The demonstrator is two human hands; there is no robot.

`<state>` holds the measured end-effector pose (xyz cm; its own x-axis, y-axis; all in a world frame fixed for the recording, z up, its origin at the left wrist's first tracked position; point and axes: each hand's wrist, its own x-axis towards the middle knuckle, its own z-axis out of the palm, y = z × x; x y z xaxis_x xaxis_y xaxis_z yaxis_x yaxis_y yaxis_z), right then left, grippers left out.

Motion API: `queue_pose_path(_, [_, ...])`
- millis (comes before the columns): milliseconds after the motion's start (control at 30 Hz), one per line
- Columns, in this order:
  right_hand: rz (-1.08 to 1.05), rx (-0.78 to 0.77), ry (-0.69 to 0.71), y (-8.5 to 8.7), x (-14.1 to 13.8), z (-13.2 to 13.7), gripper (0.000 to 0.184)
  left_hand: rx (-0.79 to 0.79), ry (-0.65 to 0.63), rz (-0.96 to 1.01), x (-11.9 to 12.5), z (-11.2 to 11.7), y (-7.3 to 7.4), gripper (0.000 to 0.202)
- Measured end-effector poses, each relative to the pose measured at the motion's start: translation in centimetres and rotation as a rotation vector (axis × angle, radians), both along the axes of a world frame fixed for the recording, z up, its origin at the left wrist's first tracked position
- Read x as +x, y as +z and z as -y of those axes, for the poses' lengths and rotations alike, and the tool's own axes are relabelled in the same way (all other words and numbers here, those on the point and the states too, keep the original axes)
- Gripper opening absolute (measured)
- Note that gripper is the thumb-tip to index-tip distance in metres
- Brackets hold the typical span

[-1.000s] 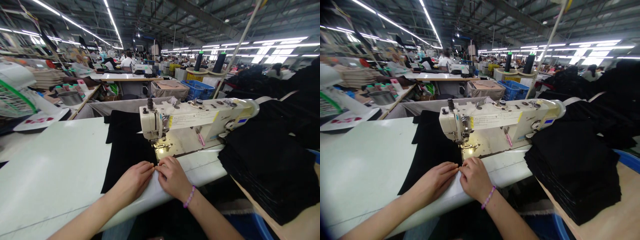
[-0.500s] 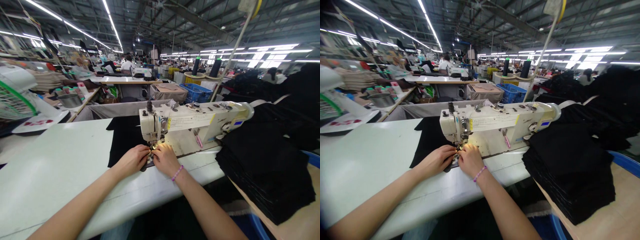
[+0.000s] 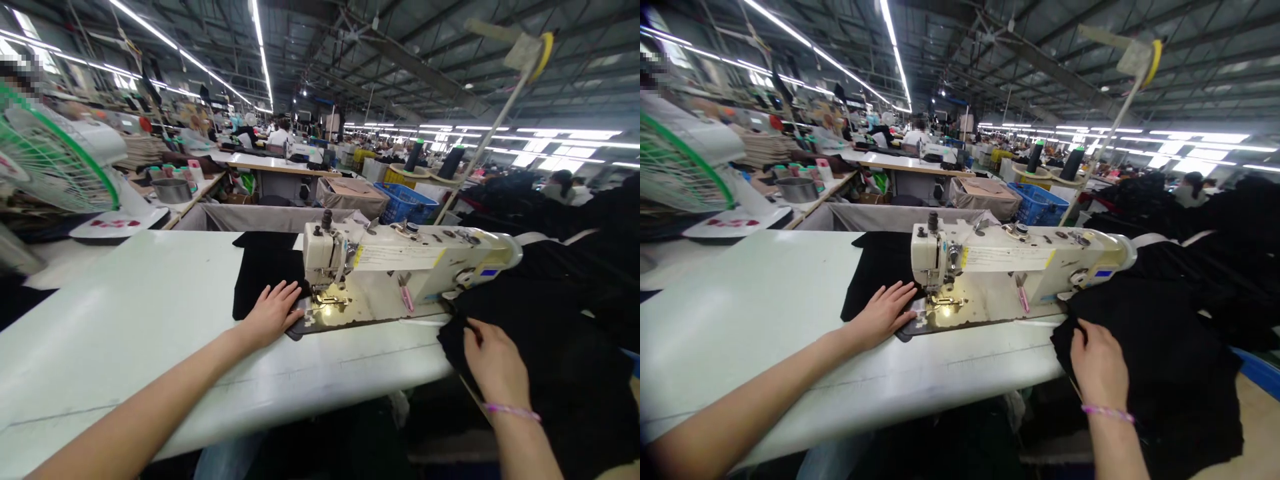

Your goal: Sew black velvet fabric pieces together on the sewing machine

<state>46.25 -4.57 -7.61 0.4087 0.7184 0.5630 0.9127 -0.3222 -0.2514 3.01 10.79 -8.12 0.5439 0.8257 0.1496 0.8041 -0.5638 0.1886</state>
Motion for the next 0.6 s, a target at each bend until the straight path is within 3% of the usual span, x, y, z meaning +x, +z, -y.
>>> queue_pose_path(100, [-0.011, -0.194, -0.037, -0.3, 4.1, 0.8, 0.043, -0.006, 0.018, -0.007, -2.2, -0.3, 0.7, 0.055])
queue_pose_path(267, [-0.098, -0.196, -0.057, 0.3, 4.1, 0.4, 0.026, 0.036, 0.035, -0.004, -4.4, 1.1, 1.7, 0.048])
queue_pose_path(367, [-0.254, -0.127, -0.154, 1.1, 3.5, 0.5, 0.024, 0.079, -0.067, 0.036, -3.6, 3.8, 2.5, 0.039])
queue_pose_path(467, [-0.234, 0.094, -0.241, 1.9, 2.9, 1.5, 0.023, 0.067, -0.214, 0.088, -1.8, 6.9, 4.0, 0.029])
queue_pose_path(533, [-0.142, 0.201, -0.234, 2.6, 2.1, 2.2, 0.021, 0.037, -0.301, 0.119, -0.4, 8.6, 5.1, 0.026])
queue_pose_path(600, [-0.199, 0.169, -0.177, 3.4, 1.1, 2.8, 0.021, 0.029, -0.382, 0.15, 0.9, 9.7, 6.0, 0.025])
